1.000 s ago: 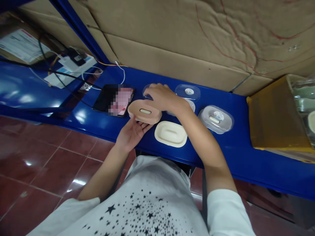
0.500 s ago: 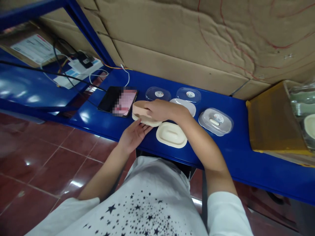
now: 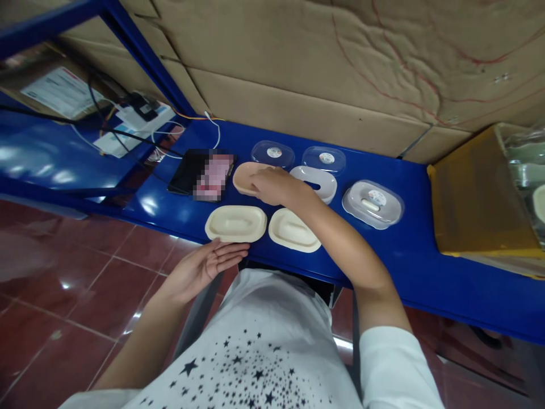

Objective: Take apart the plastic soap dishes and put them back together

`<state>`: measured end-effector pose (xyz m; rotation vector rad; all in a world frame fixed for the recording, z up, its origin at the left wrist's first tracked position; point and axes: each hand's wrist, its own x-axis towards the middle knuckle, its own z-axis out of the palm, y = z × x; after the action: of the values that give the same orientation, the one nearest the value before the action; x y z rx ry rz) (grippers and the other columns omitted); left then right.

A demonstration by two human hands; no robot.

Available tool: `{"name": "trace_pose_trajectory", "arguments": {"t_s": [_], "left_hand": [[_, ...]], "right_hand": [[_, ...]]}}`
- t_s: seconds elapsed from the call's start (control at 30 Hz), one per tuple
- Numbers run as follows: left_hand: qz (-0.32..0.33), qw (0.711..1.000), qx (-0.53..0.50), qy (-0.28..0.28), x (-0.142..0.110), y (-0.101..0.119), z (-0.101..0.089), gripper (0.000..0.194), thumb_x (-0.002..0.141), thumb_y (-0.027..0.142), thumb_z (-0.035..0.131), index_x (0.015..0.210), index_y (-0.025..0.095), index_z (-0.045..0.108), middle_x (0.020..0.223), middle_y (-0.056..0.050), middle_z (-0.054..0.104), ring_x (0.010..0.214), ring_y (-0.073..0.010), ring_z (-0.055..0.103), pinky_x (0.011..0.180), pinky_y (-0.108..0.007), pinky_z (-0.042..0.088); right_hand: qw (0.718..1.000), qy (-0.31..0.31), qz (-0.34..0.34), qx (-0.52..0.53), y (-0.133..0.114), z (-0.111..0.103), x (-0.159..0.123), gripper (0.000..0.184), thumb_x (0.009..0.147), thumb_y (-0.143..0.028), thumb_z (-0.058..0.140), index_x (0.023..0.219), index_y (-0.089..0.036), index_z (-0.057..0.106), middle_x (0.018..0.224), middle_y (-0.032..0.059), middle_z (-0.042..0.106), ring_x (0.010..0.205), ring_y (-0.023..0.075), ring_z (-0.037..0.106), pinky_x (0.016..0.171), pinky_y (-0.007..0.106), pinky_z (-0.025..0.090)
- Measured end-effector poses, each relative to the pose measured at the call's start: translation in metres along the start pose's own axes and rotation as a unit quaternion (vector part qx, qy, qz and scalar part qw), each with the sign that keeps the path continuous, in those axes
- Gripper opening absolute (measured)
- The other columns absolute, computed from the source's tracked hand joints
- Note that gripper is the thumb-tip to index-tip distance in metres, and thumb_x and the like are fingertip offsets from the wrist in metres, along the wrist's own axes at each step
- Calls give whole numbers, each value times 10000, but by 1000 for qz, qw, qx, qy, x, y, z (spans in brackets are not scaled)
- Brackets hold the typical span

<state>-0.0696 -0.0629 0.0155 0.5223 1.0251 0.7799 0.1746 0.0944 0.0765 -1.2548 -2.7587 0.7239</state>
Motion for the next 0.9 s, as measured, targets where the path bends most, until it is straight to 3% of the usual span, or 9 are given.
{"name": "trace_pose_trajectory", "arguments": {"t_s": [0.13,0.27,0.33,0.4,0.47,0.57,0.7,0.8,0.9], "left_hand": [[-40,997,61,17,0,6,-5,302,1044,388,709,1074,90,742,1159,-254,839,941,-306,864,778,-327,716],[-87,990,109,6,2,20,-10,316,1069,367,656,1145,68,725,1071,-263,845,773,-286,849,546,-285,664],[-99,988,121,-7,7,26,-9,350,1092,362,599,1207,56,725,1058,-255,848,726,-273,838,482,-270,632],[-115,985,128,-28,13,31,-6,401,1107,378,552,1295,60,709,1024,-233,853,645,-256,814,414,-258,585],[-137,981,129,-51,18,32,-4,448,1112,407,527,1344,61,691,989,-219,855,577,-244,786,361,-250,537],[-142,980,120,-73,18,28,-1,477,1103,433,530,1353,56,679,969,-214,853,558,-240,772,341,-247,517],[-83,986,85,-120,9,19,15,476,1061,456,606,1340,79,684,999,-201,855,581,-232,766,366,-253,540],[-67,978,46,-192,6,2,47,502,1026,454,696,1399,119,668,1082,-201,848,724,-248,807,441,-244,580],[-53,971,-3,-233,10,-25,90,778,895,433,896,1572,260,553,1423,-207,749,1131,-297,804,849,-383,706]], "right_hand": [[999,45,-27,-13,-3,-24,-25,328,1106,-334,539,1327,-206,745,1466,124,741,1317,312,697,1074,428,527],[990,143,-1,2,16,-52,-95,454,1105,-472,518,1487,-285,675,1521,79,713,1401,333,663,1191,528,509],[988,143,55,-1,35,-55,-138,591,1066,-576,577,1586,-295,598,1620,91,639,1494,375,594,1261,600,453],[981,103,162,-12,59,-48,-177,961,928,-673,755,1734,-293,395,1772,133,455,1619,454,434,1310,679,375],[956,74,284,-27,82,-34,-206,1224,791,-668,880,1782,-285,274,1830,192,319,1657,541,320,1291,796,317],[935,52,351,-23,111,-9,-225,1294,715,-586,934,1782,-305,257,1831,213,299,1650,582,304,1256,870,288],[938,137,318,20,122,4,-230,1140,764,-657,876,1725,-298,380,1744,183,467,1533,528,514,1250,771,409],[941,179,265,115,101,-4,-233,1105,795,-720,851,1705,-280,405,1684,164,541,1488,468,579,1264,665,462],[951,136,114,254,66,-7,-224,1066,850,-678,852,1733,-354,349,1693,100,546,1528,407,564,1270,575,487]]}}
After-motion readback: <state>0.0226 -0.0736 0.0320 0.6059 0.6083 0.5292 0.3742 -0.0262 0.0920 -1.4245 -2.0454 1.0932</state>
